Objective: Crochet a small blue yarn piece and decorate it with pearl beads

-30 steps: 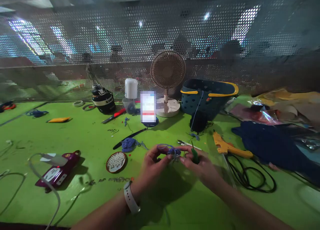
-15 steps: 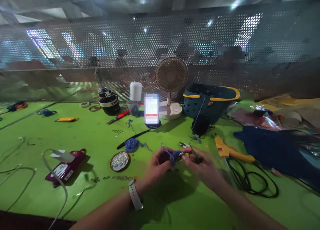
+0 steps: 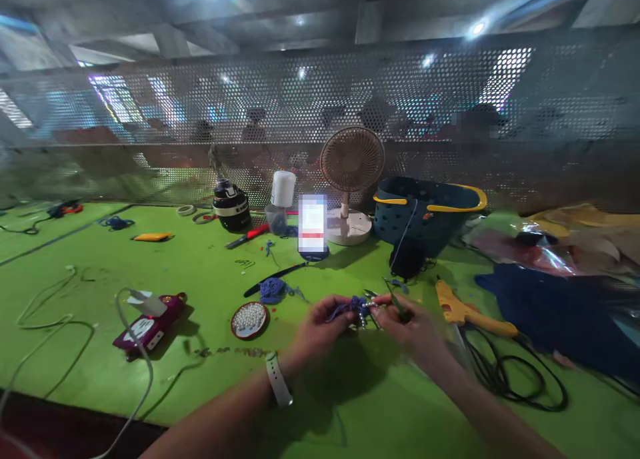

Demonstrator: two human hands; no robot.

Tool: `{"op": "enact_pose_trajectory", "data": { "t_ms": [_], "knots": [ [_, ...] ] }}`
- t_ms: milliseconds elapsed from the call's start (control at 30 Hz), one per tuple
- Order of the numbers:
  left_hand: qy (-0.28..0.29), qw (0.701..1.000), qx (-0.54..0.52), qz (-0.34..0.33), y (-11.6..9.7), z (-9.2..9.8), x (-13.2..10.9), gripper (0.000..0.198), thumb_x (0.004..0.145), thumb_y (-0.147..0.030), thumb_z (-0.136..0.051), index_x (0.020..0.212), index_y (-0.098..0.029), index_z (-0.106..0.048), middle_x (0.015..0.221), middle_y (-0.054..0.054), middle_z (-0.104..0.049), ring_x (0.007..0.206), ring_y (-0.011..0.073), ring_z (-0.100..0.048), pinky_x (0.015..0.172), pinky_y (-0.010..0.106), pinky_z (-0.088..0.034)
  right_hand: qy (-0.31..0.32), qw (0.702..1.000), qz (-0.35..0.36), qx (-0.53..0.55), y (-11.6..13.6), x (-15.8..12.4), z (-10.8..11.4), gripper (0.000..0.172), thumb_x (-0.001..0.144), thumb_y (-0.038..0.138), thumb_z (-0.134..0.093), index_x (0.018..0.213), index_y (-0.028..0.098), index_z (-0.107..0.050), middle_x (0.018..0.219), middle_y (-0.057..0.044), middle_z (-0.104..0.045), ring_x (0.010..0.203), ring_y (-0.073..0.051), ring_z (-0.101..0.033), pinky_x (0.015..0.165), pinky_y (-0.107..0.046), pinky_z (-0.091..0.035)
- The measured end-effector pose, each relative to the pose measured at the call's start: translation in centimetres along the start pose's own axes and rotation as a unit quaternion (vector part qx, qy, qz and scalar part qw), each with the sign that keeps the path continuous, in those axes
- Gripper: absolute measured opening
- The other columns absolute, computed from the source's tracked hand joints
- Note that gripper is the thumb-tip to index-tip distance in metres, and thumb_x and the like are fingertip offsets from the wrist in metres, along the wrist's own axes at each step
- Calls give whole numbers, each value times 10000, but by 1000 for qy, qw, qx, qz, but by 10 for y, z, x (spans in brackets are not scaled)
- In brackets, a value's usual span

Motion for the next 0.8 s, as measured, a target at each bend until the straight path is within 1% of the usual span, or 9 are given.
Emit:
{"op": "enact_pose_trajectory", "data": {
  "t_ms": [200,300,400,467,567,600,667,733,800],
  "knots": [
    [21,999,-27,-20,2,-3,1,425,608,-439,-840,852,-162,-630,812,13,-677,731,135,-628,728,313,-540,49,998,-19,25,-10,7,0,320,765,464,-630,833,152,-658,508,81,-335,456,-92,-293,445,-237,-227],
    [37,999,-16,-29,3,-4,1,445,612,-477,-824,850,-162,-620,826,18,-676,745,142,-629,751,335,-540,54,998,-2,23,-7,6,-1,308,744,464,-650,821,166,-664,505,83,-326,464,-97,-307,461,-242,-260],
    [47,998,18,-41,-2,-2,-2,405,634,-432,-823,878,-158,-653,861,33,-685,762,146,-625,733,304,-523,44,999,20,9,1,3,0,260,732,436,-661,770,178,-663,493,89,-288,459,-98,-298,470,-245,-273],
    [50,996,49,-50,-8,-1,-5,347,656,-365,-823,890,-151,-683,888,46,-693,770,146,-621,712,277,-506,45,998,39,-13,8,1,0,225,739,404,-664,763,180,-675,497,70,-373,455,-102,-334,466,-246,-278],
    [45,992,94,-72,-14,1,-6,232,686,-275,-799,852,-142,-706,857,50,-701,770,148,-620,706,264,-497,56,989,103,-88,18,-3,1,188,793,363,-623,809,192,-699,610,5,-597,528,-142,-503,505,-253,-351],
    [45,991,103,-77,-14,1,-4,200,695,-250,-785,845,-140,-710,840,50,-703,760,149,-624,705,268,-501,59,983,128,-115,20,-4,1,190,815,356,-601,829,196,-702,653,-10,-646,563,-157,-552,526,-257,-379],
    [55,989,114,-80,-11,1,-1,149,738,-219,-731,861,-136,-716,818,55,-711,735,153,-638,704,290,-520,63,973,159,-154,21,-6,3,201,844,351,-570,864,201,-703,695,-21,-695,595,-175,-607,548,-261,-414],
    [67,987,120,-79,-8,1,2,140,788,-211,-663,890,-133,-718,816,66,-718,717,161,-655,696,316,-537,52,967,172,-180,19,-6,8,211,851,357,-566,882,198,-701,701,-24,-714,586,-181,-628,538,-261,-426],
    [70,986,129,-85,-9,2,4,159,797,-201,-646,927,-141,-715,863,76,-725,770,176,-669,721,329,-542,37,964,176,-198,17,-5,13,212,852,355,-568,892,194,-698,712,-30,-727,593,-188,-647,540,-264,-440]
  ]
}}
Point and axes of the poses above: each hand's wrist, its own x-axis towards the middle knuckle, its own z-axis out of the back of the hand, y = z × x, the point moved 5 cm from there along x, towards the middle knuckle
